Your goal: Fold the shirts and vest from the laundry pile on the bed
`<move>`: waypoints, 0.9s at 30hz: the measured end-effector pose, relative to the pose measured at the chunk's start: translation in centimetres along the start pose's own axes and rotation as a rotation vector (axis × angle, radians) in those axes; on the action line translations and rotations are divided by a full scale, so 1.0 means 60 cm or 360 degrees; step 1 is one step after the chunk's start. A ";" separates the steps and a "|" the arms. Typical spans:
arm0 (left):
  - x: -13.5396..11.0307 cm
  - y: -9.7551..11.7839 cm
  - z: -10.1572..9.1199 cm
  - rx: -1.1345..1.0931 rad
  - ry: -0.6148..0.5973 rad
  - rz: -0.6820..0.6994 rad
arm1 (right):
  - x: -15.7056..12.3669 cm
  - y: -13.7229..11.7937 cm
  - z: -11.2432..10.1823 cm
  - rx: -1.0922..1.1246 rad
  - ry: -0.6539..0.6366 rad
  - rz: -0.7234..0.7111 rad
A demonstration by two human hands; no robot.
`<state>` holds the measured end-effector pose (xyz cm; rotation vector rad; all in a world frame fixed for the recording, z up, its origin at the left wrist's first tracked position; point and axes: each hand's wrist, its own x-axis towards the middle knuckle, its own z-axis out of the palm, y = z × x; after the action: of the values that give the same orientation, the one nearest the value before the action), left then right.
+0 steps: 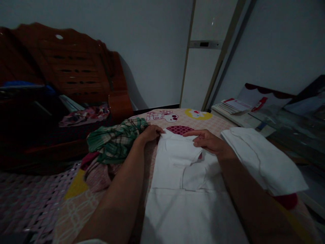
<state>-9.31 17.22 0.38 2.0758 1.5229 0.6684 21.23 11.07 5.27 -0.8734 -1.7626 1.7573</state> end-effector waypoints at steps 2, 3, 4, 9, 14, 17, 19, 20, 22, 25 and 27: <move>0.002 -0.004 0.004 0.0049 0.0013 -0.0001 | -0.005 0.000 -0.006 -0.0050 -0.0078 0.0106; 0.002 -0.003 0.005 0.0070 0.0020 0.0010 | -0.005 0.001 -0.009 -0.0096 -0.0090 0.0138; 0.001 -0.002 0.005 0.0100 0.0033 0.0022 | -0.006 0.002 -0.012 -0.0147 -0.0088 0.0151; 0.002 0.008 0.005 0.0260 0.0229 0.0069 | -0.003 0.007 -0.022 -0.0300 -0.0068 0.0136; 0.004 -0.008 0.008 0.0196 0.0118 0.0182 | 0.000 0.022 -0.030 -0.0378 -0.0183 0.0388; 0.003 -0.019 0.010 0.0179 0.0066 0.0161 | 0.002 0.030 -0.032 -0.0417 -0.0204 0.0448; 0.003 -0.021 0.011 0.0184 0.0109 0.0119 | 0.003 0.031 -0.031 -0.0426 -0.0203 0.0455; 0.003 -0.020 0.012 0.0195 0.0133 0.0109 | 0.003 0.030 -0.031 -0.0422 -0.0203 0.0455; 0.006 -0.017 0.013 0.0258 0.0190 0.0125 | 0.004 0.030 -0.032 -0.0416 -0.0204 0.0460; 0.010 -0.010 0.018 0.0492 0.0266 0.0139 | 0.005 0.033 -0.035 -0.0430 -0.0202 0.0472; 0.012 -0.003 0.023 0.0655 0.0315 0.0056 | 0.006 0.038 -0.038 -0.0445 -0.0194 0.0461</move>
<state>-8.39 17.83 -0.72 2.3981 1.8669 0.6296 22.88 12.81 3.09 -1.2122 -2.0838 1.7974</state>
